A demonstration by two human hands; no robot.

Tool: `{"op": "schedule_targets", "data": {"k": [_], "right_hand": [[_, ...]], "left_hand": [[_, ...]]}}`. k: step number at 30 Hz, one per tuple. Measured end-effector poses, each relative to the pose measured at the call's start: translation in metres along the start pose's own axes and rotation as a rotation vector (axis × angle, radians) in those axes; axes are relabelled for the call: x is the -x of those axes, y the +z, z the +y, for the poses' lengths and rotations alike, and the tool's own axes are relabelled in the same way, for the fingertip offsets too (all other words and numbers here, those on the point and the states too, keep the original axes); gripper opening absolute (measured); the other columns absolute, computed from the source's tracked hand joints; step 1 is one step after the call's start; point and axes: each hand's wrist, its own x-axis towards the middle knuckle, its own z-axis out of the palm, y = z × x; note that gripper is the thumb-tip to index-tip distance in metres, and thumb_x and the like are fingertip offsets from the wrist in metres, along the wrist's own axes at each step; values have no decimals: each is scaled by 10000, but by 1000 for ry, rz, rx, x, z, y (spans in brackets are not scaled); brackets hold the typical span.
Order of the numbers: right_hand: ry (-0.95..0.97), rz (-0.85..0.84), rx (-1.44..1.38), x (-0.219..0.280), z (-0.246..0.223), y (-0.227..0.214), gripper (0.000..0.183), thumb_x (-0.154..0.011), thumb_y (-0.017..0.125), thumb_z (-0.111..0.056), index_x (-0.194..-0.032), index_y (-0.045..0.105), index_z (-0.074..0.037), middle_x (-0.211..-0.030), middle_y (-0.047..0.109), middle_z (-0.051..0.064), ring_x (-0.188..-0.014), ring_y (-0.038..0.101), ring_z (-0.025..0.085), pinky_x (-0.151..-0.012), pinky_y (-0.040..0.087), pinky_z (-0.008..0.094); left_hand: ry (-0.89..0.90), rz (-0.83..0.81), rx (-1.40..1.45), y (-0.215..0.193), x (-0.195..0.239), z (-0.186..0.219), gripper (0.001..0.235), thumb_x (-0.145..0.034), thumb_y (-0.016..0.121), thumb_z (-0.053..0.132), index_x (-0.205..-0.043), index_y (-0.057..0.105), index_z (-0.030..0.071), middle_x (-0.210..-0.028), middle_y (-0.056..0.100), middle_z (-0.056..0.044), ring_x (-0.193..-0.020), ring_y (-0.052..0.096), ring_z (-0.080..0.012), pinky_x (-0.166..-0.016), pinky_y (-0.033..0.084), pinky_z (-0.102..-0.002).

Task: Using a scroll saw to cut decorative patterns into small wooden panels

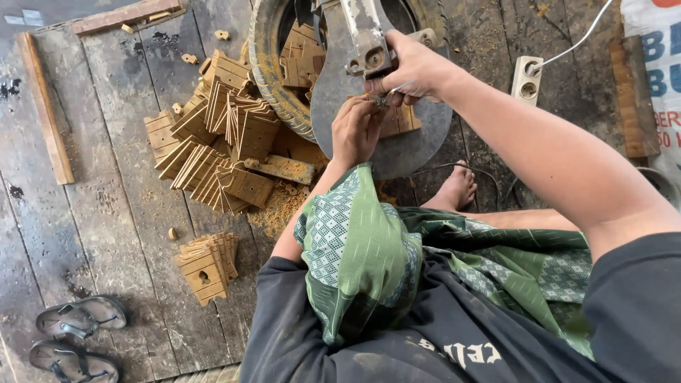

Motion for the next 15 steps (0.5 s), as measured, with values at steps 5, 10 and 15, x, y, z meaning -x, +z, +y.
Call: {"op": "schedule_targets", "data": {"k": [5, 10, 15], "right_hand": [[11, 4, 14, 2, -1, 3, 662, -820, 833, -299, -1292, 404, -122, -1111, 652, 140, -588, 642, 159, -417, 489, 276], [9, 1, 17, 2, -3, 5, 638, -842, 825, -298, -1279, 393, -126, -1039, 652, 128, -546, 609, 155, -387, 446, 278], [8, 10, 23, 13, -6, -3, 587, -875, 791, -202, -1313, 426, -60, -1106, 659, 176, -586, 632, 156, -457, 556, 239]], "left_hand": [[50, 5, 32, -6, -12, 11, 112, -978, 663, 16, -920, 577, -24, -878, 632, -175, -847, 673, -370, -866, 598, -491], [59, 34, -35, -3, -4, 8, 123, -973, 692, 35, -935, 581, 0, -884, 681, -144, -809, 677, -309, -902, 600, -470], [1, 20, -70, -4, 17, 7, 129, -1010, 615, 71, -1093, 624, -26, -1033, 730, -191, -951, 725, -369, -906, 618, -469]]}}
